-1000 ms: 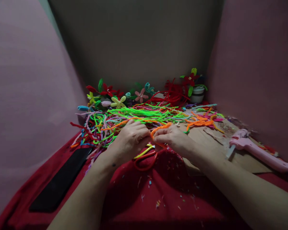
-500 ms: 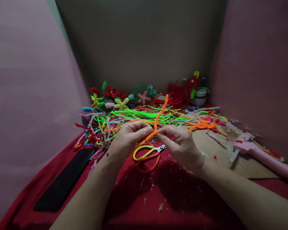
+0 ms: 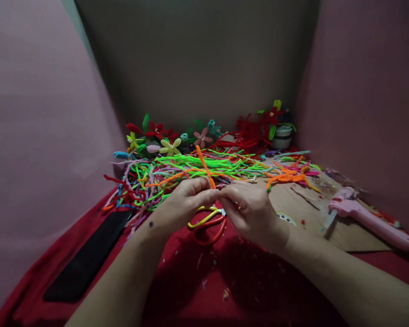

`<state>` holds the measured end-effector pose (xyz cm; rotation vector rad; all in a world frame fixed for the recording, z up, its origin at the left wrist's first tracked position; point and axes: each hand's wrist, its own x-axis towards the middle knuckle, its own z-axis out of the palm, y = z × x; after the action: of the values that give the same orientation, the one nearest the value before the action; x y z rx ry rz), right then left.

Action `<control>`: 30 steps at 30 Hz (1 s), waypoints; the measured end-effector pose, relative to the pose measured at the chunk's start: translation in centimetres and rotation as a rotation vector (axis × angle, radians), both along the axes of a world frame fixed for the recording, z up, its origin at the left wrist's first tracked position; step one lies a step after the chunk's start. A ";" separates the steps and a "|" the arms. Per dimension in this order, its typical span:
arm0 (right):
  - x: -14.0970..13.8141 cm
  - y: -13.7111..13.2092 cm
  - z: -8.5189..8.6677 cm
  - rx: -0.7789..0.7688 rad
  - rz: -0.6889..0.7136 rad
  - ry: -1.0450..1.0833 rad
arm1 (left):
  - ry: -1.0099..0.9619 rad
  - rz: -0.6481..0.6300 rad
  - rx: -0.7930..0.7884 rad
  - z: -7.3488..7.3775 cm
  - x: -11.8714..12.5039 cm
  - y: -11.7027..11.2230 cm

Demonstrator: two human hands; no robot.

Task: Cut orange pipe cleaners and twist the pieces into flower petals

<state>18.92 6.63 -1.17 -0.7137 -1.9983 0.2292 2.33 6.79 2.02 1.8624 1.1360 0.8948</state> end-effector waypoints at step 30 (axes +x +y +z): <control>-0.1 1.2 -0.2 0.277 -0.143 0.028 | -0.073 -0.014 -0.161 0.2 0.2 0.4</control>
<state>18.86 7.85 -1.35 -0.6665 -1.8950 -0.1198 2.49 7.16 2.19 1.6920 1.1153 0.8313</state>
